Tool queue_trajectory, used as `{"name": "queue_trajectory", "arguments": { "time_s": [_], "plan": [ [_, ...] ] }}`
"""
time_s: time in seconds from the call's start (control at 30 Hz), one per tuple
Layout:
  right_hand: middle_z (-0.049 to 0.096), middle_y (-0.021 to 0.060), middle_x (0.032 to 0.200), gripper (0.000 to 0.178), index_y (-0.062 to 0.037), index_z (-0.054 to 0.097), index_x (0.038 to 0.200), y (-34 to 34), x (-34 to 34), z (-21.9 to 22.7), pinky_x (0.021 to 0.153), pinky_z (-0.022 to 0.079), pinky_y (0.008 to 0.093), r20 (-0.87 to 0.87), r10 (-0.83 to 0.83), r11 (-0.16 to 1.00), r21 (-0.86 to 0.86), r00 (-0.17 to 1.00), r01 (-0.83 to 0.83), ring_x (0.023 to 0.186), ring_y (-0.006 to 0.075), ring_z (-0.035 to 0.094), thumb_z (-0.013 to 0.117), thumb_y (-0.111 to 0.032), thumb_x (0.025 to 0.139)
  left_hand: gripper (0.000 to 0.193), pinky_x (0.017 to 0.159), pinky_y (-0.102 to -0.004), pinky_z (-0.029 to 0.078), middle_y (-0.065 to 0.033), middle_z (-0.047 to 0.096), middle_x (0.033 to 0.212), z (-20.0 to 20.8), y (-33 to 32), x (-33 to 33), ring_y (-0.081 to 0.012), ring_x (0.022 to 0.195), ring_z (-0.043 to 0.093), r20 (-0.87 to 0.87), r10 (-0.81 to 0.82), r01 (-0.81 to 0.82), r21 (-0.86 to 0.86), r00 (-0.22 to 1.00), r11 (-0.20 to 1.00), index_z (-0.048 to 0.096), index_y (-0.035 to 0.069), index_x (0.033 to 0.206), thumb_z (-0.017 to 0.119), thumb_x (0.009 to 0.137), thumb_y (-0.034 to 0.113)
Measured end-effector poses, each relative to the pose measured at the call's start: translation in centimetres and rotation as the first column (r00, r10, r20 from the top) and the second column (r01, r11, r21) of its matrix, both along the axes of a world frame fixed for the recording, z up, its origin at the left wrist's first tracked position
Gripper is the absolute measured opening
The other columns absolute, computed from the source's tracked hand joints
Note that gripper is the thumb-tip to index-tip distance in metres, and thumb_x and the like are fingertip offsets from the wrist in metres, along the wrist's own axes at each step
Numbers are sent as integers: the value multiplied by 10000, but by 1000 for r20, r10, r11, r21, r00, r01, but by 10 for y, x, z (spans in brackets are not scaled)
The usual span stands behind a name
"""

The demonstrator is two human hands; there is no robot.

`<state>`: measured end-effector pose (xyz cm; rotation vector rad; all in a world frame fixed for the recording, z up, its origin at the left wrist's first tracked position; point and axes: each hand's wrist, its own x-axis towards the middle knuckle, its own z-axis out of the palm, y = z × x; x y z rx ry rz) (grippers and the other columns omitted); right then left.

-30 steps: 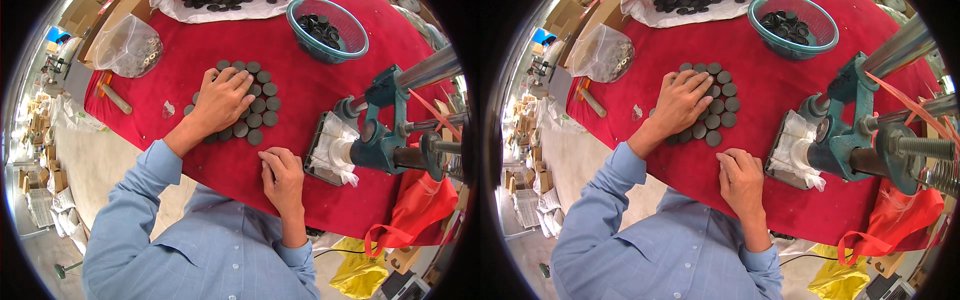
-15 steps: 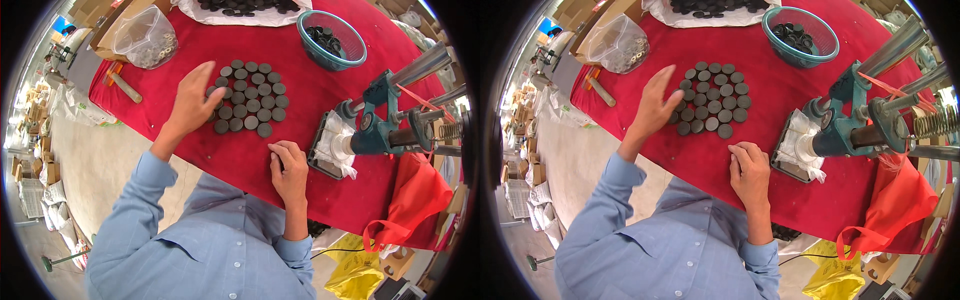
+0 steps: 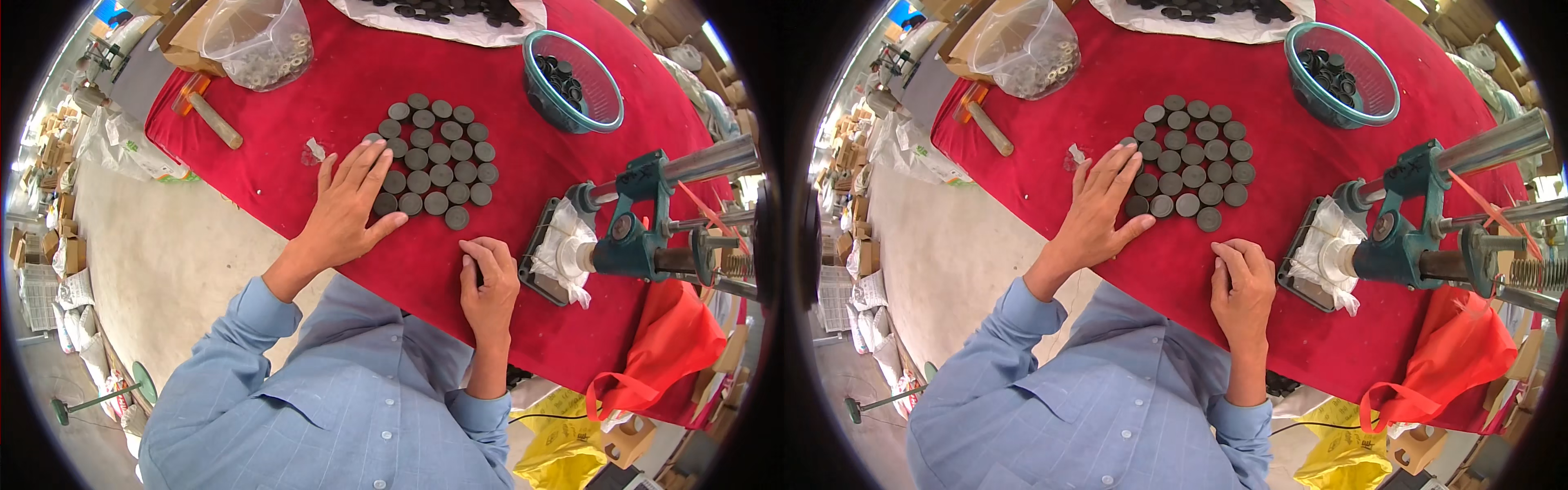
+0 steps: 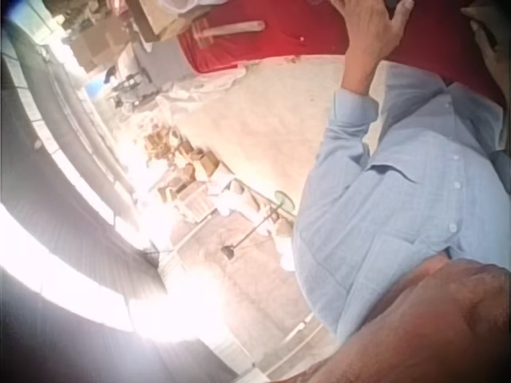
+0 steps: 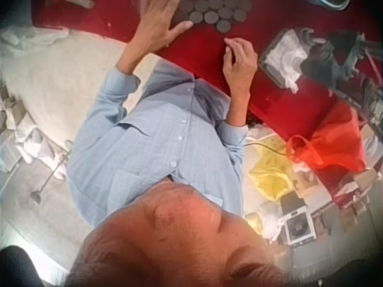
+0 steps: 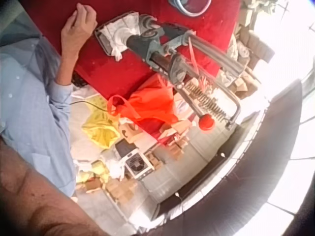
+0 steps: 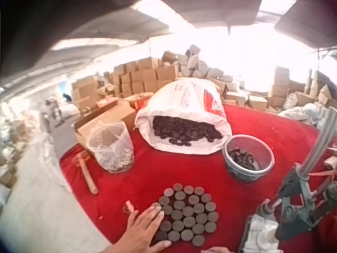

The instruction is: The person arranges small circular magnets and metal washers on a red tablecloth, stacking them into pairs. They then use a manual press tool to compress the stacked components one by one, placing the finished units into a pile.

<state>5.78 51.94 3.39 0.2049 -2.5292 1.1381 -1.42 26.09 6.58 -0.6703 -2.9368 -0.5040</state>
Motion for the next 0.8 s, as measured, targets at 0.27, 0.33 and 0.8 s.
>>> {"name": "queue_trajectory", "arguments": {
  "time_s": [0.27, 0.33, 0.8],
  "plan": [
    [716, 81, 1045, 215, -57, 766, 1080, 0, -2, 4, 829, 507, 390, 15, -4, 1000, 5, 1000, 4, 934, 273, 692, 719, 22, 886, 796, 1292, -621, 181, -141, 390, 1718, -3, 17, -6, -319, 1620, 318, -42, -127, 128, 8, 991, 992, 410, 51, 1640, 713, 1006, 424],
    [716, 79, 1043, 216, -58, 766, 1078, 0, -4, 3, 826, 505, 389, 11, 0, 1000, -1, 1000, 0, 936, 270, 693, 721, 23, 883, 779, 1287, -626, 189, -123, 413, 1709, -3, 26, -8, -305, 1616, 330, -35, -166, 166, 14, 986, 986, 434, 57, 1627, 717, 1002, 426],
    [712, 66, 1030, 217, -64, 764, 1072, 2, -5, 4, 794, 492, 387, 30, 19, 1000, -1, 999, -19, 911, 255, 690, 735, 15, 872, 588, 1239, -649, 270, -82, 612, 1536, -10, 55, -26, -279, 1474, 513, -185, -258, 243, -104, 948, 965, 665, 69, 1434, 760, 943, 379]
  ]
}}
